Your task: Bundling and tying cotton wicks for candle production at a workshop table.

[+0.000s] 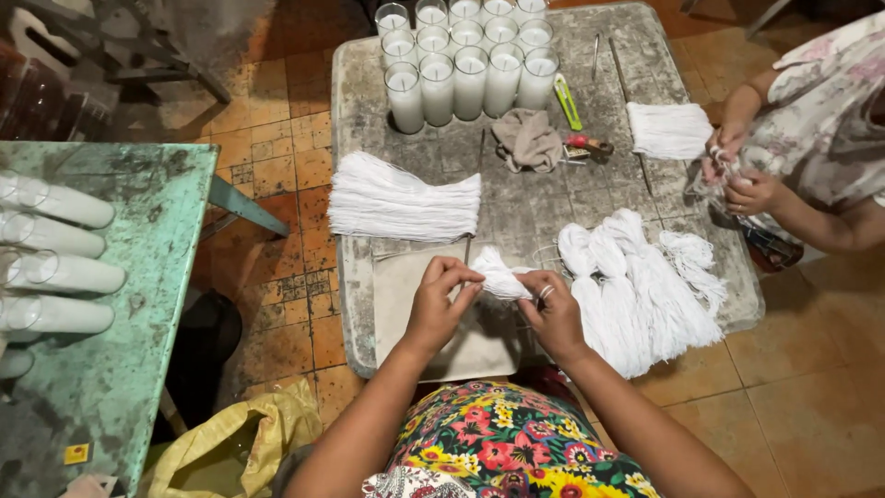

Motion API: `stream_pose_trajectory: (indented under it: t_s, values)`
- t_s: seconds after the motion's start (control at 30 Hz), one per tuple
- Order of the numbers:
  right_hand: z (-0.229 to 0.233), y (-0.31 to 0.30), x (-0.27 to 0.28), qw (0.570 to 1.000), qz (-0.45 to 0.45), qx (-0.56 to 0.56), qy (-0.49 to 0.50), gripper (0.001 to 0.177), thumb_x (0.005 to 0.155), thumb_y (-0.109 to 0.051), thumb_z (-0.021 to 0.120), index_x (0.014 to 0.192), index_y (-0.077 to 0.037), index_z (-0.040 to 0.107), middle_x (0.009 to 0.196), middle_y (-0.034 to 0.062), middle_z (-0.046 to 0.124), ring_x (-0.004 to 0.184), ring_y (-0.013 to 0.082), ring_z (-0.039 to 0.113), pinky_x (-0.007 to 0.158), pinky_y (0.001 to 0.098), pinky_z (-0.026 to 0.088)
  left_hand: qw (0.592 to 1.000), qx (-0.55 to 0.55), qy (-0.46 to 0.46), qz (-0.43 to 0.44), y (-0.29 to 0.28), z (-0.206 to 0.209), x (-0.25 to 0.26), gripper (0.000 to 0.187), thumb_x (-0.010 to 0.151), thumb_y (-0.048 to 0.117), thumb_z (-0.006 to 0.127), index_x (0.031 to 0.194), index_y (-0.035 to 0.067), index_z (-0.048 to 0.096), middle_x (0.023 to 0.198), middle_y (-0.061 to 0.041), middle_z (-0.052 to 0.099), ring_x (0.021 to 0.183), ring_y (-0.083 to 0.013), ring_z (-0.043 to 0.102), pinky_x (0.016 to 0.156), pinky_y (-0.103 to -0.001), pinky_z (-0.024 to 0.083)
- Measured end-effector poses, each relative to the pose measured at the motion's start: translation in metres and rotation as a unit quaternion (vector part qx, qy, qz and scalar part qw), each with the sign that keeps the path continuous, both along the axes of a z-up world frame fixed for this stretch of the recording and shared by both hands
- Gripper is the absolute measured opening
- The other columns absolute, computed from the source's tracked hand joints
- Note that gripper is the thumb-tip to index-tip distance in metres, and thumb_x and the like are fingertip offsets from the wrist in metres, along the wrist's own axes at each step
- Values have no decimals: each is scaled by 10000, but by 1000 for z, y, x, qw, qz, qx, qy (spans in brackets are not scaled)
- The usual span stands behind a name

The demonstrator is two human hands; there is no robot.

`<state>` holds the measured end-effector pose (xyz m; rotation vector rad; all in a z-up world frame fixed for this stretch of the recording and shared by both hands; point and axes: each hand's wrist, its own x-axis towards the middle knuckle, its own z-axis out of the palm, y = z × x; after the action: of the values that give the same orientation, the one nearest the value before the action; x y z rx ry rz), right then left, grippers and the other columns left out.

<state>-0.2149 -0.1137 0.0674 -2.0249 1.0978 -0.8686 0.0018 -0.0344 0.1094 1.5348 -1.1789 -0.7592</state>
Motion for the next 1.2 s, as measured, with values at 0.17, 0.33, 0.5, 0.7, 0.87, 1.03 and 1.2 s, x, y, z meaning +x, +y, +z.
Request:
stream_pose_trajectory:
  t_s: [0.17, 0.33, 0.5, 0.7, 0.87, 1.03, 1.2]
  values:
    - [-1, -1, -2, 1000, 8, -9, -7, 393, 796, -46, 786, 1171, -164, 774, 1100, 52, 695, 1069, 325, 704, 941, 422, 577, 991, -11, -133, -23, -8, 0, -2, 151, 881, 169, 781, 1023, 214, 761, 1056, -31, 585, 1031, -305, 643, 926, -435, 540]
    - [-4, -5, -2, 1000, 16, -19, -1, 382, 800, -46, 793, 1159, -174, 777, 1101, 43, 698, 1075, 308, 708, 941, 418, 580, 987, 23, -154, -31, -9, -4, -2, 119, 859, 207, 806, 952, 190, 734, 1037, -24, 591, 1046, -303, 630, 927, -448, 531]
    - [-6, -16, -9, 996, 4, -49, 81, 353, 825, -95, 795, 1163, -189, 759, 1110, 34, 685, 1051, 298, 706, 897, 423, 593, 995, 27, 87, -31, -1, -35, 15, 78, 857, 158, 804, 916, 167, 753, 1110, -35, 611, 1033, -211, 633, 883, -331, 524]
    - [-38, -54, -40, 976, -36, -6, 216, 353, 881, -171, 763, 1230, -203, 724, 1155, 26, 667, 1057, 326, 700, 890, 472, 602, 851, -71, 501, 142, 43, 33, 128, 127, 987, 202, 605, 910, 171, 701, 966, -29, 658, 870, -173, 648, 768, -291, 548]
    - [-32, -60, -35, 948, -87, 58, 302, 422, 842, -243, 809, 1238, -134, 710, 1285, 42, 612, 1125, 340, 688, 936, 485, 586, 720, -274, 502, 393, 87, -54, 237, 143, 1047, 222, 625, 916, 199, 678, 868, -40, 729, 837, -270, 744, 853, -459, 601]
    - [-109, -36, 3, 963, -1, 242, 119, 396, 867, -353, 793, 1258, -317, 737, 1063, 71, 733, 998, 357, 726, 838, 428, 585, 788, -48, 541, 289, 53, -49, 122, 179, 1027, 152, 511, 889, 154, 625, 781, -8, 584, 693, -132, 567, 564, -271, 516]
    - [-12, 29, 80, 872, 72, 475, -90, 474, 891, -86, 723, 1359, -59, 653, 1093, 206, 754, 705, 248, 758, 568, 332, 652, 784, 119, 592, 143, 26, -99, 9, 175, 944, 85, 680, 1003, 236, 615, 1016, 33, 707, 857, -135, 681, 582, -191, 515]
